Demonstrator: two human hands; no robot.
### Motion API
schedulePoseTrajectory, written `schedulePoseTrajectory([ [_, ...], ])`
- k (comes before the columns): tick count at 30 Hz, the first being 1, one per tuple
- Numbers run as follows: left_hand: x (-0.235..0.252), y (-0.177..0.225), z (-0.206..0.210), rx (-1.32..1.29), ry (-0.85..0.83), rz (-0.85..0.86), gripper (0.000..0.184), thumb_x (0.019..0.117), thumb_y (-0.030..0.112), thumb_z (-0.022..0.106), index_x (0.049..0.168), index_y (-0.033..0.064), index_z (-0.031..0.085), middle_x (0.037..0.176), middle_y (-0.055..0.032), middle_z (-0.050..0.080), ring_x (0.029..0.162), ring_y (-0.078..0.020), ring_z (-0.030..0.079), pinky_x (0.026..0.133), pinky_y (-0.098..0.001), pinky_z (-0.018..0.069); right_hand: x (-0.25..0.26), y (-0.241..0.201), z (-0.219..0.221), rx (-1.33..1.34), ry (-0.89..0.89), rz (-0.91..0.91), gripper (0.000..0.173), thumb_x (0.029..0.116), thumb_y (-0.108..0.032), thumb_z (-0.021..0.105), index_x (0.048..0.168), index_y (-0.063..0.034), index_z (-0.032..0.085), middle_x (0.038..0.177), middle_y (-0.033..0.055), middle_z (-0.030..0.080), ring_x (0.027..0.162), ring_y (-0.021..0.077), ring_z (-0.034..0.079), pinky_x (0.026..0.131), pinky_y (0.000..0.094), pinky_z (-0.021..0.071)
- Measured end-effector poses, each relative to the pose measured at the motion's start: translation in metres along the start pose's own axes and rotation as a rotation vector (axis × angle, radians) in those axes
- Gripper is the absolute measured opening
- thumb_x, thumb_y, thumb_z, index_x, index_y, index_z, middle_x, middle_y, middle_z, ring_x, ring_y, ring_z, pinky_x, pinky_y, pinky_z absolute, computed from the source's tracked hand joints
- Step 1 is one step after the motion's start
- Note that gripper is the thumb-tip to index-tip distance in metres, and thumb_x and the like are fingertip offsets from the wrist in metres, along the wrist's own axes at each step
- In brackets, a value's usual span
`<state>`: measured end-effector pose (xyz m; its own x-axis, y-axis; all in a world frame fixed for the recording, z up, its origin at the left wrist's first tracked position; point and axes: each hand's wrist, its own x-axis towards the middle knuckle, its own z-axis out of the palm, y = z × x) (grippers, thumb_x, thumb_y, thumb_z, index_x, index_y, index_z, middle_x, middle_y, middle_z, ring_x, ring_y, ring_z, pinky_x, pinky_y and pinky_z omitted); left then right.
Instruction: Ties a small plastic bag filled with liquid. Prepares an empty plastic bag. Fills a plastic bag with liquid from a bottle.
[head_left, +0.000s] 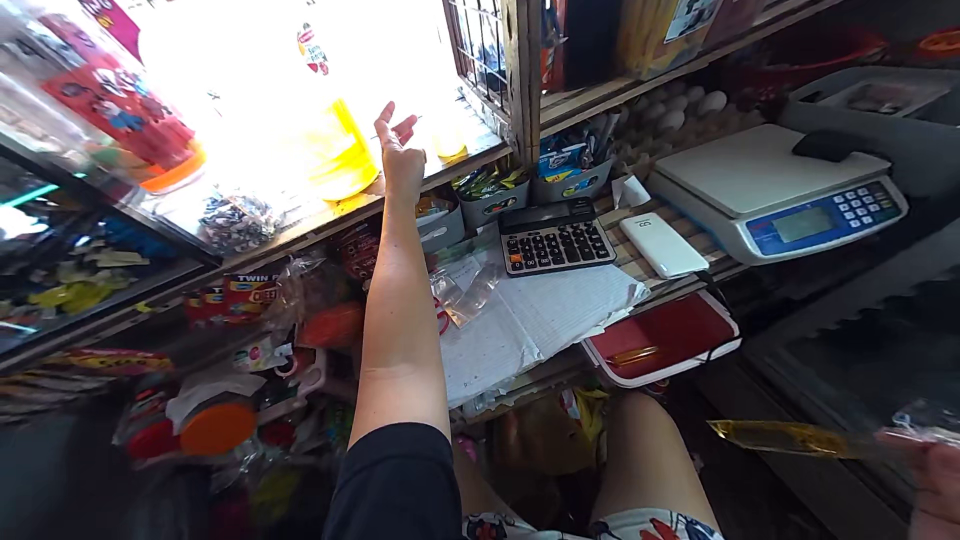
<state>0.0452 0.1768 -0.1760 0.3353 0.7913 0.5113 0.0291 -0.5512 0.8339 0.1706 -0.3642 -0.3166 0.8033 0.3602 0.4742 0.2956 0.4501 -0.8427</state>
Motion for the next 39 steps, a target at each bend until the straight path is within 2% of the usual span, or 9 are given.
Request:
schedulePoseTrajectory([
  [7, -0.031, 0.018, 0.005, -0.083, 0.056, -0.024, 0.074, 0.0843, -0.013, 0.048, 0.155, 0.0002, 0.029, 0.150, -0.0187, 0.049, 0.128, -0.0225, 0.055, 0.094, -0.0352, 0.0509, -0.008, 0.003, 0.018, -0.017, -0.165, 0.041, 0.016, 0.1024, -0.011, 0.061, 0.108, -0.0231, 0.070, 0.101, -0.0110, 0.076, 0.095, 0.0046, 0.072, 0.090, 0.0223, 0.0586],
  [14, -0.215, 0.091, 0.038, -0.101, -0.554, 0.331, 0.030, 0.0982, 0.005, 0.058, 0.127, -0.0053, 0.060, 0.126, -0.0149, 0.063, 0.118, -0.0187, 0.062, 0.101, -0.0365, 0.0530, 0.030, -0.007, 0.082, 0.058, -0.340, -0.055, 0.012, 0.1015, -0.023, 0.064, 0.112, -0.0231, 0.071, 0.100, -0.0109, 0.074, 0.091, 0.0044, 0.071, 0.085, 0.0211, 0.0594],
  [18, -0.259, 0.122, 0.037, -0.175, -0.533, 0.466, 0.034, 0.0981, 0.019, 0.068, 0.125, -0.0011, 0.061, 0.129, -0.0125, 0.057, 0.126, -0.0183, 0.055, 0.105, -0.0347, 0.0501, 0.061, -0.008, 0.127, 0.091, -0.414, -0.087, 0.009, 0.1014, -0.023, 0.064, 0.108, -0.0233, 0.070, 0.099, -0.0095, 0.074, 0.090, 0.0049, 0.071, 0.082, 0.0225, 0.0598],
  [20, -0.262, 0.125, 0.031, -0.018, -0.383, 0.483, 0.038, 0.0987, 0.018, 0.067, 0.130, -0.0029, 0.058, 0.123, -0.0151, 0.061, 0.113, -0.0192, 0.061, 0.097, -0.0340, 0.0540, 0.067, -0.008, 0.146, 0.135, -0.417, -0.073, 0.009, 0.1007, -0.018, 0.064, 0.108, -0.0215, 0.069, 0.100, -0.0081, 0.074, 0.094, 0.0067, 0.071, 0.087, 0.0256, 0.0597],
  [22, -0.260, 0.121, 0.019, 0.267, -0.281, 0.388, 0.049, 0.1022, 0.023, 0.063, 0.145, 0.0028, 0.050, 0.100, -0.0076, 0.068, 0.085, -0.0155, 0.065, 0.075, -0.0334, 0.0573, 0.071, -0.008, 0.161, 0.172, -0.401, -0.063, 0.010, 0.1008, -0.013, 0.062, 0.107, -0.0177, 0.068, 0.100, -0.0059, 0.073, 0.096, 0.0091, 0.071, 0.090, 0.0289, 0.0598],
  [24, -0.256, 0.118, 0.006, 0.502, -0.221, 0.262, 0.061, 0.1054, 0.031, 0.057, 0.158, 0.0088, 0.037, 0.070, -0.0032, 0.058, 0.055, -0.0169, 0.054, 0.050, -0.0362, 0.0488, 0.070, -0.007, 0.170, 0.196, -0.378, -0.060, 0.009, 0.1016, -0.010, 0.061, 0.107, -0.0148, 0.066, 0.101, -0.0041, 0.073, 0.098, 0.0107, 0.071, 0.092, 0.0303, 0.0597],
  [25, -0.255, 0.118, 0.001, 0.583, -0.182, 0.228, 0.063, 0.1063, 0.034, 0.055, 0.160, 0.0103, 0.034, 0.064, -0.0032, 0.055, 0.049, -0.0183, 0.051, 0.046, -0.0374, 0.0453, 0.069, -0.007, 0.173, 0.210, -0.363, -0.057, 0.009, 0.1017, -0.009, 0.060, 0.108, -0.0140, 0.065, 0.101, -0.0032, 0.073, 0.098, 0.0113, 0.071, 0.093, 0.0306, 0.0596],
  [31, -0.264, 0.127, -0.009, 0.671, -0.053, 0.220, 0.065, 0.1060, 0.039, 0.055, 0.162, 0.0157, 0.032, 0.060, 0.0002, 0.046, 0.046, -0.0153, 0.042, 0.042, -0.0328, 0.0368, 0.048, -0.005, 0.165, 0.169, -0.281, -0.073, 0.010, 0.1012, -0.010, 0.062, 0.110, -0.0134, 0.066, 0.101, -0.0025, 0.074, 0.098, 0.0118, 0.072, 0.092, 0.0295, 0.0598],
  [39, -0.259, 0.126, -0.009, 0.643, -0.037, 0.248, 0.064, 0.1055, 0.037, 0.056, 0.161, 0.0139, 0.035, 0.063, -0.0004, 0.051, 0.051, -0.0156, 0.050, 0.048, -0.0345, 0.0437, 0.032, -0.011, 0.137, 0.020, -0.291, -0.173, 0.011, 0.1001, -0.015, 0.065, 0.111, -0.0139, 0.067, 0.098, -0.0054, 0.074, 0.084, 0.0063, 0.070, 0.078, 0.0235, 0.0607],
])
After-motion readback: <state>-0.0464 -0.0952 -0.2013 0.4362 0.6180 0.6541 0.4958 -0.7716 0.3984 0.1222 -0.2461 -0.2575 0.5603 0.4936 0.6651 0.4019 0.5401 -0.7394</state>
